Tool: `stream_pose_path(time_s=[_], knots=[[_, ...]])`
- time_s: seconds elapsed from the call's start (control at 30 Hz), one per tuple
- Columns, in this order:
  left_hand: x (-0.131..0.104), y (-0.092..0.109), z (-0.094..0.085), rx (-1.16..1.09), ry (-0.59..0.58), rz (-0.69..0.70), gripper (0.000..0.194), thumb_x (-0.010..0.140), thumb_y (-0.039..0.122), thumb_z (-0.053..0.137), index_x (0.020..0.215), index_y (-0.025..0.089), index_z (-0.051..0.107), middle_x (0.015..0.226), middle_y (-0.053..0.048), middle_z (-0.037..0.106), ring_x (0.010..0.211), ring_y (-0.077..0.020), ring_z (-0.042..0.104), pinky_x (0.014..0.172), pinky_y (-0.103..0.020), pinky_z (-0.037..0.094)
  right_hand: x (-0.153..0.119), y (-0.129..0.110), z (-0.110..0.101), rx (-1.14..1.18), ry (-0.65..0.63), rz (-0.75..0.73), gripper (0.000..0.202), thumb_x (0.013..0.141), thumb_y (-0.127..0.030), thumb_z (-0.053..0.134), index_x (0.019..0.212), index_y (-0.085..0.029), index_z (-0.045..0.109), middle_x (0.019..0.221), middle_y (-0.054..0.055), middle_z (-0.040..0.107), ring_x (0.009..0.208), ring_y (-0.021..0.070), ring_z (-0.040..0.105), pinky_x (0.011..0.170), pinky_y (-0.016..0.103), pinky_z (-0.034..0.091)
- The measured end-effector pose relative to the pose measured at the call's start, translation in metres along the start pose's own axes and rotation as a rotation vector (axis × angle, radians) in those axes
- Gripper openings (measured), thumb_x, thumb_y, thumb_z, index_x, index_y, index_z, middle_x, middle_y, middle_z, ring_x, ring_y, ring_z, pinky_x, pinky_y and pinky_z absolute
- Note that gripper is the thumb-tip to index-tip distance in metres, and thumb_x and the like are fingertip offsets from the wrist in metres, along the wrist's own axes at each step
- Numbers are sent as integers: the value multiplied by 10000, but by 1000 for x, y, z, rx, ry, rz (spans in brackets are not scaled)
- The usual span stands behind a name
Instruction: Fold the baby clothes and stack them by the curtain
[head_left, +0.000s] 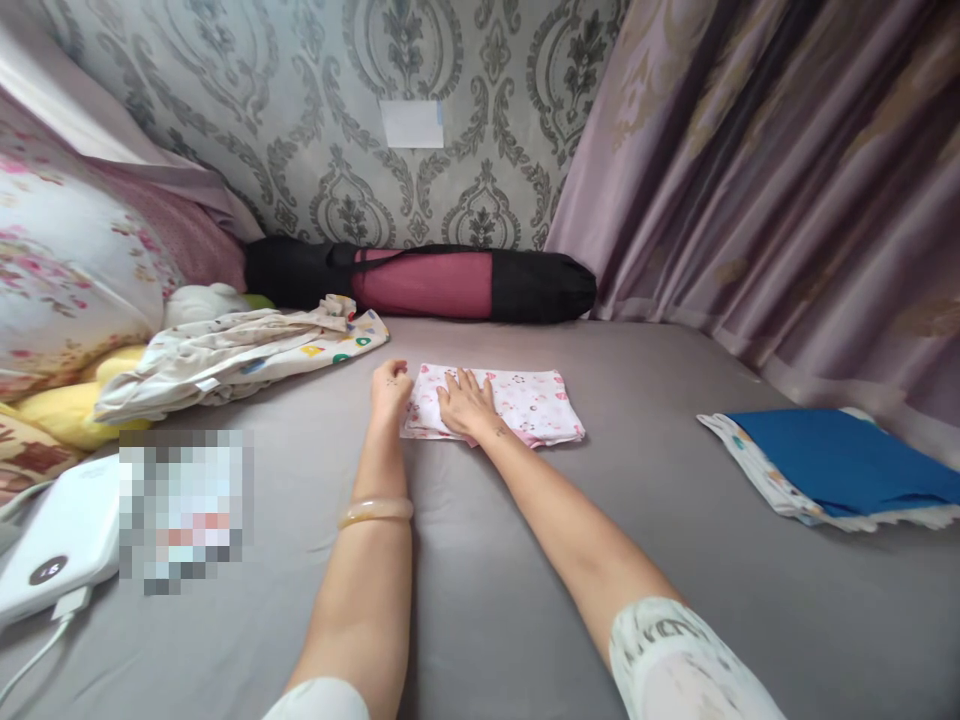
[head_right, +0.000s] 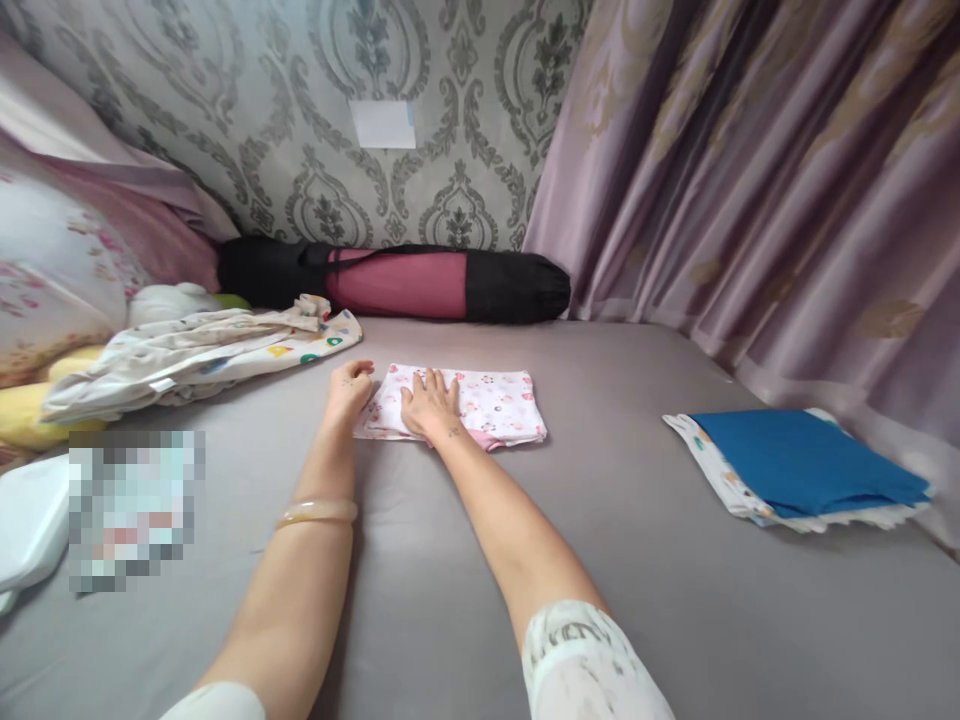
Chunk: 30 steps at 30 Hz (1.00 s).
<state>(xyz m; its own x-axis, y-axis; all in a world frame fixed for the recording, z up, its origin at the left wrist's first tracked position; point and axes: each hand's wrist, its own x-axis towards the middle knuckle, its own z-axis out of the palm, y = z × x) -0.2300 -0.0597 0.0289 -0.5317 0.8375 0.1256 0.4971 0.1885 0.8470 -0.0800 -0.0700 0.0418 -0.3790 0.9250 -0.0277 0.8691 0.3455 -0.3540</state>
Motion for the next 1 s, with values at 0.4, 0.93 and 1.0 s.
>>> stream_pose_path(time_s=[0.4, 0.93, 1.0], knots=[[0, 0, -5, -82, 71, -34, 397, 757, 137, 438, 1082, 159, 664, 1070, -115, 717, 1050, -221, 649, 949, -329, 465, 11, -20, -5, -15, 4, -57, 596, 980, -390, 187, 1492, -117, 321, 1594, 124, 208, 1471, 252, 131, 1167, 523, 56], [2, 0, -5, -76, 92, -67, 416, 783, 139, 405, 1111, 117, 661, 1059, -134, 718, 1019, -218, 660, 921, -318, 474, 21, -38, 15, -84, 50, -135, 590, 976, -382, 245, 1482, -91, 332, 1570, 117, 281, 1439, 259, 216, 1156, 495, 127], [2, 1, -6, -83, 99, -78, 414, 786, 140, 400, 1110, 126, 658, 1057, -125, 718, 1017, -206, 661, 917, -306, 475, 14, -39, 14, -81, 96, -138, 587, 984, -378, 235, 1480, -79, 332, 1567, 127, 285, 1448, 265, 189, 1162, 504, 89]])
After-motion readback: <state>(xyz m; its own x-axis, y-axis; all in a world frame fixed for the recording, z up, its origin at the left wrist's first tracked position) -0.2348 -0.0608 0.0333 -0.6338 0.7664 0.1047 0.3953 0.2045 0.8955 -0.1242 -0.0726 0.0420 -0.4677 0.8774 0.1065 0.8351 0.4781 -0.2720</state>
